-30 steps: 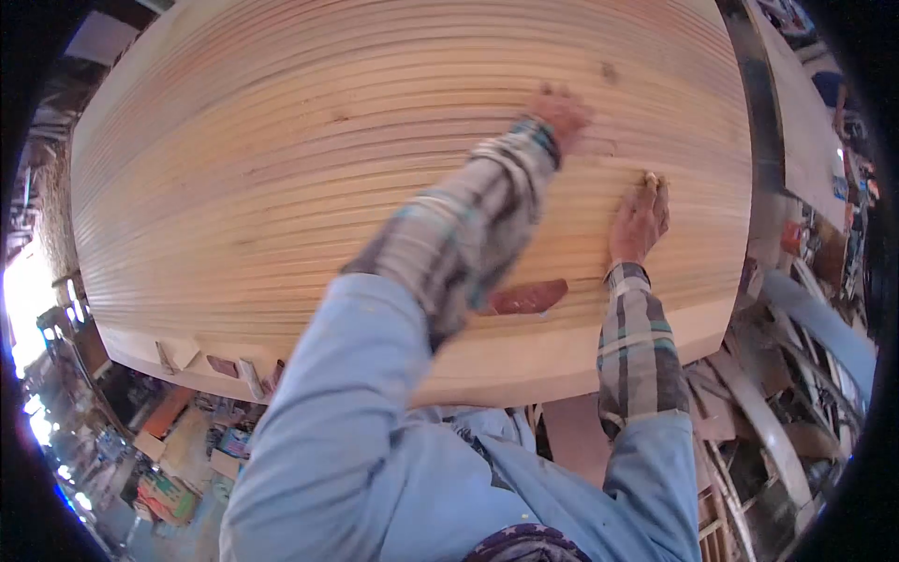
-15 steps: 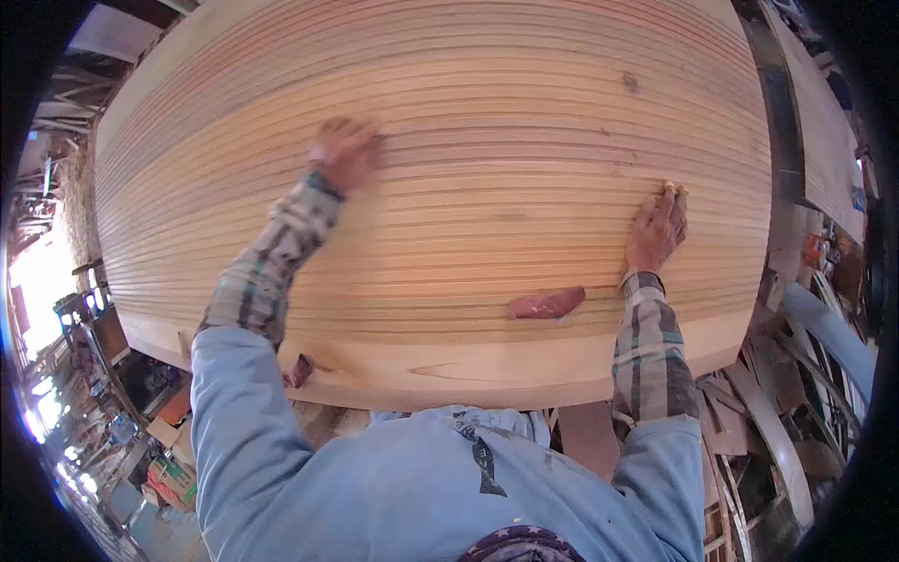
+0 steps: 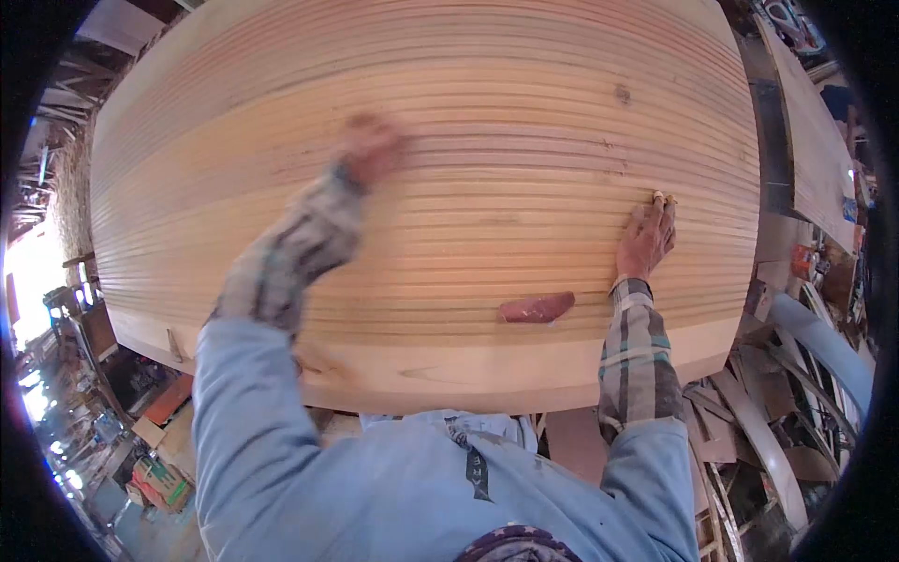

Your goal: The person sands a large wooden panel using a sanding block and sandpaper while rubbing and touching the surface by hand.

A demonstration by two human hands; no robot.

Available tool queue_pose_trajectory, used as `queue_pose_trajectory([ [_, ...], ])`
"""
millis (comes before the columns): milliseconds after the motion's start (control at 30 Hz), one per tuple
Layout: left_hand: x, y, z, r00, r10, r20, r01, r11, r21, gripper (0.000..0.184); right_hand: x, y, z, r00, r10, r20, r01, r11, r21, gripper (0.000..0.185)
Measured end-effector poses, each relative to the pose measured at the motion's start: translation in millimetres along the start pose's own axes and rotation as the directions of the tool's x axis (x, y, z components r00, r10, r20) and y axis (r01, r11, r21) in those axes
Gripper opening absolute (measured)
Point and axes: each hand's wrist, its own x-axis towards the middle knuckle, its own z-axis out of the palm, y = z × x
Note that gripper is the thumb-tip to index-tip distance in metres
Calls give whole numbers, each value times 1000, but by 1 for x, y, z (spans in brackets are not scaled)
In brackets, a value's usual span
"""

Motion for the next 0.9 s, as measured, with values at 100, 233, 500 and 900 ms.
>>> queue_pose_trajectory([
  [100,-79,-55,-144,921,-352,169,272,889,368,15,-1,0,3,1000,23,19,-23,1000,-19,48],
  [233,-34,-33,-133,867,-486,107,427,838,339,14,1,-7,-5,1000,-6,-6,6,999,32,49],
  [500,149,84,75,999,-36,13,36,999,5,13,0,-4,-3,1000,-19,-10,19,999,32,47],
  [900,-29,-52,-138,932,-289,218,227,936,268,17,2,-1,1,999,-31,-35,32,999,25,49],
])
